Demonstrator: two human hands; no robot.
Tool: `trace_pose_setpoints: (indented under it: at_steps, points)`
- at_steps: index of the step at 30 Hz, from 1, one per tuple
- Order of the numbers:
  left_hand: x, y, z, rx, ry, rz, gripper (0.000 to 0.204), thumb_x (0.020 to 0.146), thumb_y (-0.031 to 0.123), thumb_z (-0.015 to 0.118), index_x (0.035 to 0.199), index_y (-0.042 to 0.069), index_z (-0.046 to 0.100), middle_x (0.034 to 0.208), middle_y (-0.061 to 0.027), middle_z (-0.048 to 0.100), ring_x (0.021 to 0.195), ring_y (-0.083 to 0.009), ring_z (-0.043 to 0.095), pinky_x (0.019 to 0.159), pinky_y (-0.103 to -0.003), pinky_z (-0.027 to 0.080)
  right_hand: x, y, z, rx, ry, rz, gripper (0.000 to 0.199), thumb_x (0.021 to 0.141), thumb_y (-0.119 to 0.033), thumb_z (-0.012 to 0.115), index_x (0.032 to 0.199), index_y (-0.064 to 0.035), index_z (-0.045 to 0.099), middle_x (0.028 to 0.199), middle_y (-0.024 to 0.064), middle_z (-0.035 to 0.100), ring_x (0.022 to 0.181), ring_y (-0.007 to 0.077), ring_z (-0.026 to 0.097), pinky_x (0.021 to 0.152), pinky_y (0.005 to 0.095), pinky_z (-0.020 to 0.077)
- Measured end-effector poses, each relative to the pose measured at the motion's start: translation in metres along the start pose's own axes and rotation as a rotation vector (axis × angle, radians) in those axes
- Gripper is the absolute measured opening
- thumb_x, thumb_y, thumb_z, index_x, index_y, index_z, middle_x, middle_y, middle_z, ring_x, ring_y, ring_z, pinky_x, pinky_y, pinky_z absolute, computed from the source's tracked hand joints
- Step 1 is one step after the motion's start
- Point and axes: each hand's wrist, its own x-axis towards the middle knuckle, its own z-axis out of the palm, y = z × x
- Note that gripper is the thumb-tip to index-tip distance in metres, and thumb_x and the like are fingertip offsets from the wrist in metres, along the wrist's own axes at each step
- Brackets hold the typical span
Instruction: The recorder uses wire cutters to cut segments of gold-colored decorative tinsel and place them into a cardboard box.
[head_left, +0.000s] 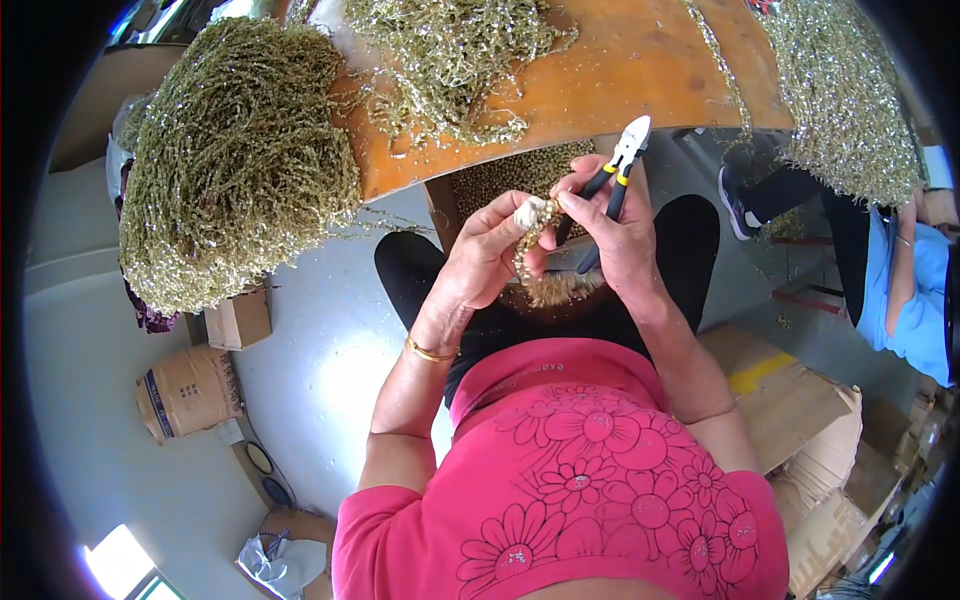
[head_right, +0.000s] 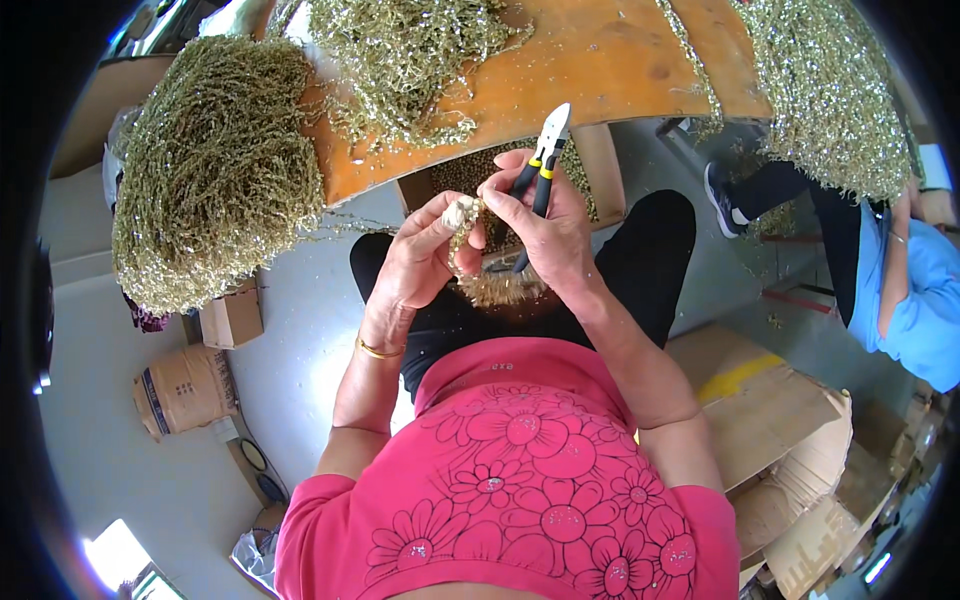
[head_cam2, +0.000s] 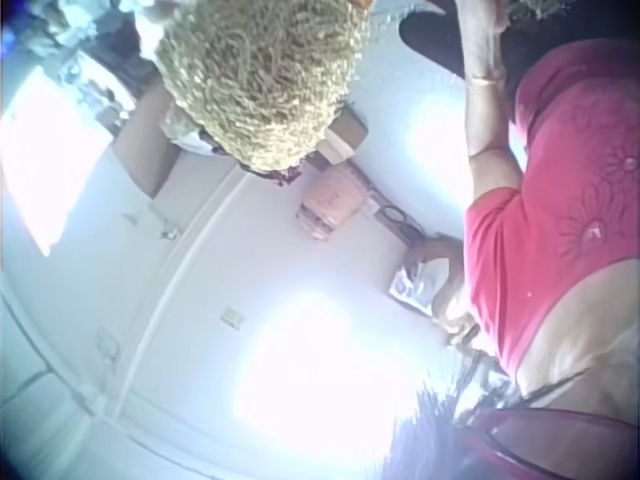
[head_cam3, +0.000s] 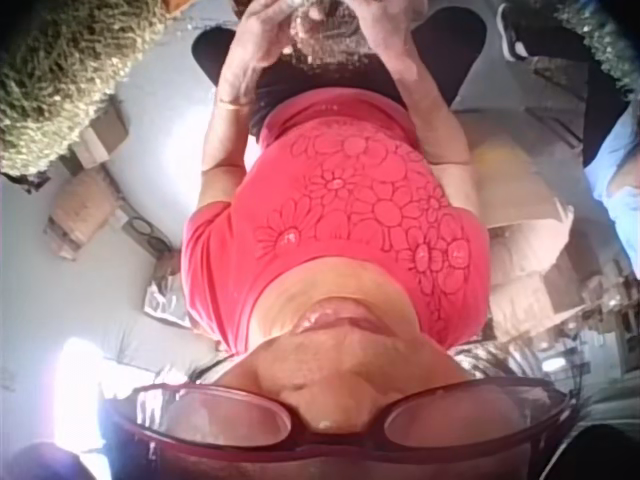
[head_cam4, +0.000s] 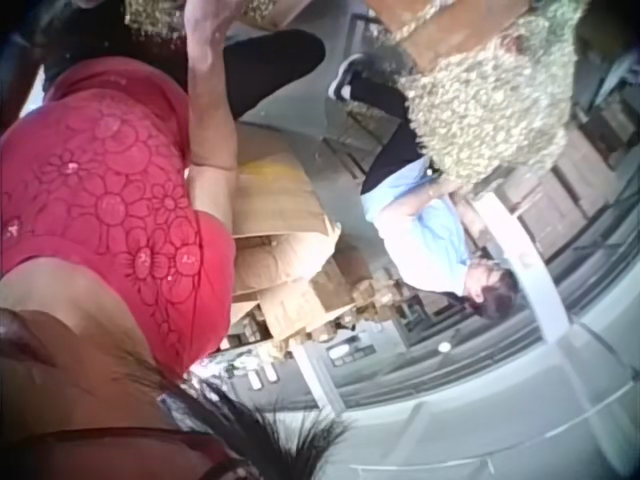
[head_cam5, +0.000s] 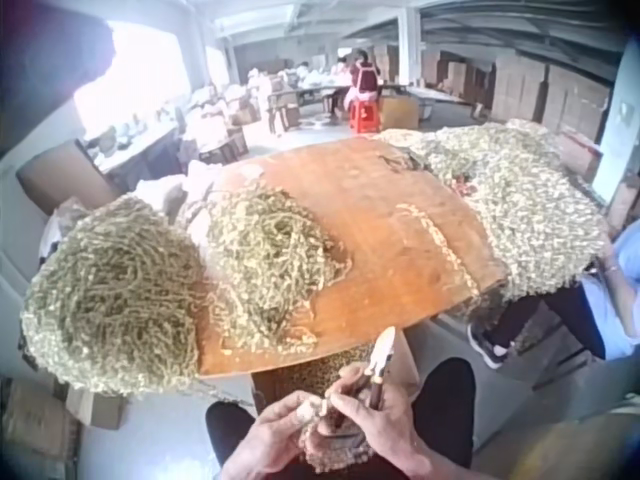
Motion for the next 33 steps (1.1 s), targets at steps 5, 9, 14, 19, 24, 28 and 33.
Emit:
trace_pose_setpoints:
  at_steps: [5,9,14,19,24,28,33]
  points:
    - [0.000,0.001,0.000,0.109,-0.024,0.004,0.020,0.086,0.016,0.055,0.100,0.003,0.050,0.077,-0.0062,0.059,0.059,-0.0080,0.051,0.052,-0.020,0.040,-0.001,0.007,-0.008,-0.029,-0.014,0.020,0.026,0.080,-0.004,0.059,0.103,-0.0025,0.047,0.085,0.0053,0.057,0.080,0.0111,0.056,0.070,0.0230,0.0445]
    - [0.000,-0.002,-0.001,0.242,0.002,0.046,0.017,0.086,0.015,0.055,0.098,0.003,0.052,0.082,-0.0076,0.060,0.062,-0.0081,0.052,0.058,-0.020,0.042,-0.004,0.006,-0.010,-0.054,-0.003,0.097,0.027,0.079,-0.005,0.059,0.103,-0.0024,0.048,0.085,0.0056,0.057,0.080,0.0117,0.056,0.071,0.0234,0.0445]
    - [0.002,-0.011,0.006,0.207,0.058,0.092,0.014,0.085,0.009,0.055,0.097,0.002,0.053,0.087,-0.0069,0.060,0.070,-0.0086,0.054,0.066,-0.021,0.043,-0.007,0.009,-0.010,0.050,0.070,0.151,0.031,0.079,-0.005,0.060,0.106,-0.0021,0.046,0.089,0.0072,0.059,0.077,0.0104,0.055,0.071,0.0225,0.0446]
    - [0.009,-0.023,-0.010,0.312,0.181,0.249,0.015,0.084,0.005,0.055,0.098,0.003,0.054,0.090,-0.0039,0.060,0.079,-0.0085,0.054,0.072,-0.023,0.045,-0.012,0.015,-0.005,-0.109,0.142,0.120,0.034,0.078,-0.006,0.062,0.108,-0.0018,0.047,0.088,0.0042,0.058,0.077,0.0077,0.053,0.071,0.0208,0.0440]
    - [0.009,-0.021,-0.002,0.223,0.176,0.299,0.015,0.083,0.004,0.056,0.097,0.003,0.054,0.088,-0.0019,0.059,0.080,-0.0074,0.054,0.073,-0.021,0.045,-0.019,0.015,0.004,-0.163,0.055,0.138,0.033,0.075,-0.010,0.066,0.105,-0.0039,0.053,0.084,-0.0010,0.056,0.075,0.0052,0.051,0.069,0.0195,0.0423]
    - [0.006,-0.020,-0.005,0.277,0.204,0.311,0.012,0.083,0.003,0.056,0.094,0.002,0.054,0.087,-0.0013,0.058,0.080,-0.0064,0.054,0.071,-0.019,0.045,-0.013,0.016,-0.003,-0.149,0.047,0.146,0.033,0.075,-0.010,0.066,0.104,-0.0044,0.053,0.082,-0.0022,0.055,0.073,0.0046,0.049,0.067,0.0187,0.0412]
    - [0.003,-0.018,-0.003,0.374,0.235,0.279,0.011,0.083,0.001,0.055,0.094,0.002,0.053,0.086,-0.0008,0.057,0.080,-0.0052,0.053,0.070,-0.018,0.044,-0.011,0.016,-0.005,-0.238,-0.056,0.182,0.027,0.075,-0.009,0.066,0.100,-0.0042,0.054,0.077,-0.0040,0.053,0.070,0.0037,0.048,0.065,0.0191,0.0400]
